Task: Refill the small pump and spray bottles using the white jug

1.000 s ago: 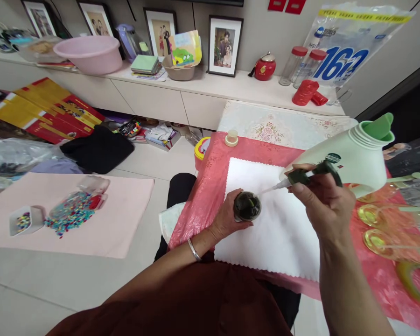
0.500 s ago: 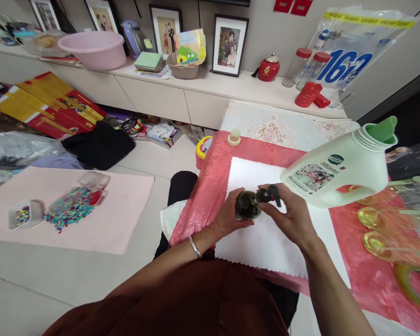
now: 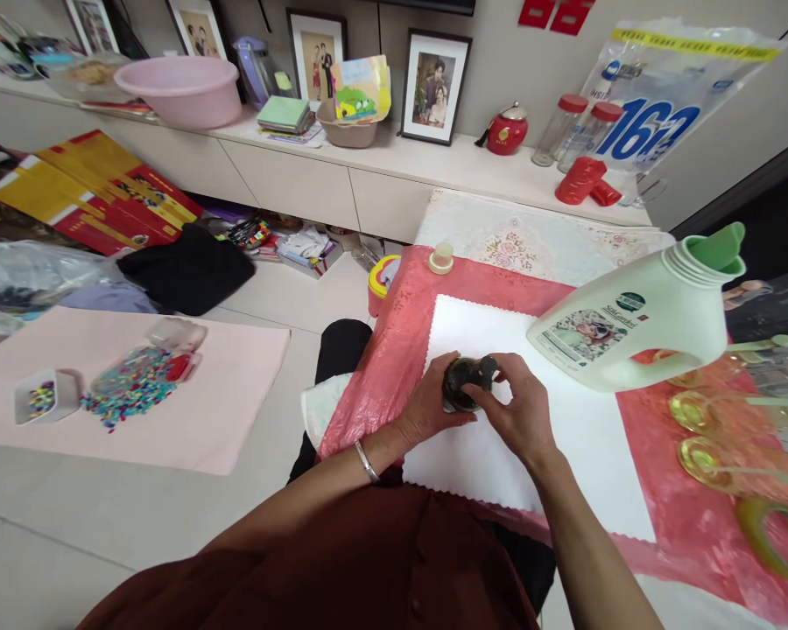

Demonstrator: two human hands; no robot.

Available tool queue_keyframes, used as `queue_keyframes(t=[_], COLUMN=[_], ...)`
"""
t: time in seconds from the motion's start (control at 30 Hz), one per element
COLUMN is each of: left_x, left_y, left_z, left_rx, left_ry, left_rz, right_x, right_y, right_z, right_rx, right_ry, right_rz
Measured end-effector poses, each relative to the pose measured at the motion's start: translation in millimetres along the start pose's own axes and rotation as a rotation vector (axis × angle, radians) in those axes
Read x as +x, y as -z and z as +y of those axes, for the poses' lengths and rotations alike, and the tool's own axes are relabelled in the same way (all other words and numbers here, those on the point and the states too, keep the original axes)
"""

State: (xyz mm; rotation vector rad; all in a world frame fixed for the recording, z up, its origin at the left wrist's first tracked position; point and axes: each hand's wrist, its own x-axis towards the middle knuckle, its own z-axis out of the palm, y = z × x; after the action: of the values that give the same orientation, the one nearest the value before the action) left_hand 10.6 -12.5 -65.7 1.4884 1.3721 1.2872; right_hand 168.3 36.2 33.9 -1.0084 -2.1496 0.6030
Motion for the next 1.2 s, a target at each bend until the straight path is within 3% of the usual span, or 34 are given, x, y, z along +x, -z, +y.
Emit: queue_keyframes(t=[0.13, 0.37, 0.63, 0.87, 1.07, 1.2], left_x=[1, 2, 2, 4, 4, 5], left_y=[0, 1, -2, 1, 1, 1], left_z=[2, 2, -2, 3, 5, 5], left_rx=[0.011, -0.027, -0.034, -0.031, -0.043, -0.057], left_ry=[-0.005, -0.041, -0.019, -0.028, -0.022, -0.025], left_rz=[-0.01, -0.001, 0.007, -0.008, 0.003, -0.016], right_x=[-6, 2, -2, -7, -6, -8], right_y=[-6, 11, -8, 6, -8, -6], right_z=[-1, -11, -3, -6, 5, 3], right_rx=[-0.038, 0.097, 0.025, 0.196, 0.134, 0.193], right_ry=[-0.031, 0.035, -0.048, -0.036, -0.062, -0.077], right_rz=[0.057, -0.115, 0.082, -0.081, 0.062, -0.022])
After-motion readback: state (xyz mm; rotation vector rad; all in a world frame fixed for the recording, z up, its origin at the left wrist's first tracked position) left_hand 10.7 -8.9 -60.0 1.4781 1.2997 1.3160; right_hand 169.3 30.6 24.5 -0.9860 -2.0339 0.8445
